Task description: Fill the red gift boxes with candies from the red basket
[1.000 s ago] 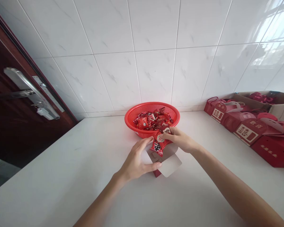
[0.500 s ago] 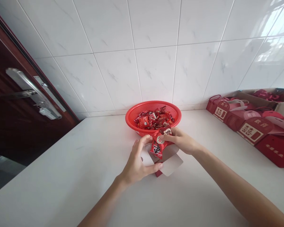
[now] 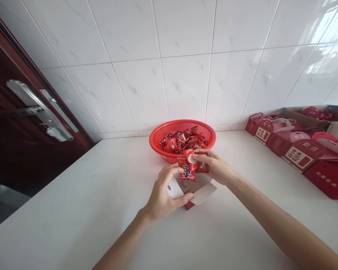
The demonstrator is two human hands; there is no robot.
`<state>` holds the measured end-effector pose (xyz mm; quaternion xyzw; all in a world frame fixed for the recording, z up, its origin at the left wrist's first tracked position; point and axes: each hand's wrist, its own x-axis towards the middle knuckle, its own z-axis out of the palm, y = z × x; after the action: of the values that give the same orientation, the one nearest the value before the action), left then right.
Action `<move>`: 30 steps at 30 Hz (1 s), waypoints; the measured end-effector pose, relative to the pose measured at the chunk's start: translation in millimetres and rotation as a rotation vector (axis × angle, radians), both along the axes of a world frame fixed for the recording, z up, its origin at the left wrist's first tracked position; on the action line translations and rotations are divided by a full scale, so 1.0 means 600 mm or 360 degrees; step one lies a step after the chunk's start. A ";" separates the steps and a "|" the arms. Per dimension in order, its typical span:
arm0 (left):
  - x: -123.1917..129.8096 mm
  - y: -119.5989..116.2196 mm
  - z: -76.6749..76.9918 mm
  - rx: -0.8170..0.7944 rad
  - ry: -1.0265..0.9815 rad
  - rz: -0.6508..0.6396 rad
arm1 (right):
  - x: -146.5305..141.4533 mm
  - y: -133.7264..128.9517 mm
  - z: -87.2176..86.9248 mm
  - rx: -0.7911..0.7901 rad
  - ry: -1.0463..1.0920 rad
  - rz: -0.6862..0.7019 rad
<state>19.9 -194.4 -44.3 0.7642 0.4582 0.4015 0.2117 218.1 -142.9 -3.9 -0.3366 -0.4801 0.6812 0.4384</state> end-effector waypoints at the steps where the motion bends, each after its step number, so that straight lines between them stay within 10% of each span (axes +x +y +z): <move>1: 0.000 0.000 -0.002 0.0014 -0.0008 0.0004 | 0.000 0.001 -0.002 -0.0040 0.0026 -0.0010; 30: 0.000 0.001 -0.013 0.0198 0.0004 -0.0033 | -0.002 -0.005 -0.005 0.0325 -0.0248 -0.0061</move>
<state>19.7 -193.6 -52.1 0.7811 0.4247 0.4260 0.1674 217.0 -145.6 -6.6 -0.3513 -0.5730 0.5921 0.4447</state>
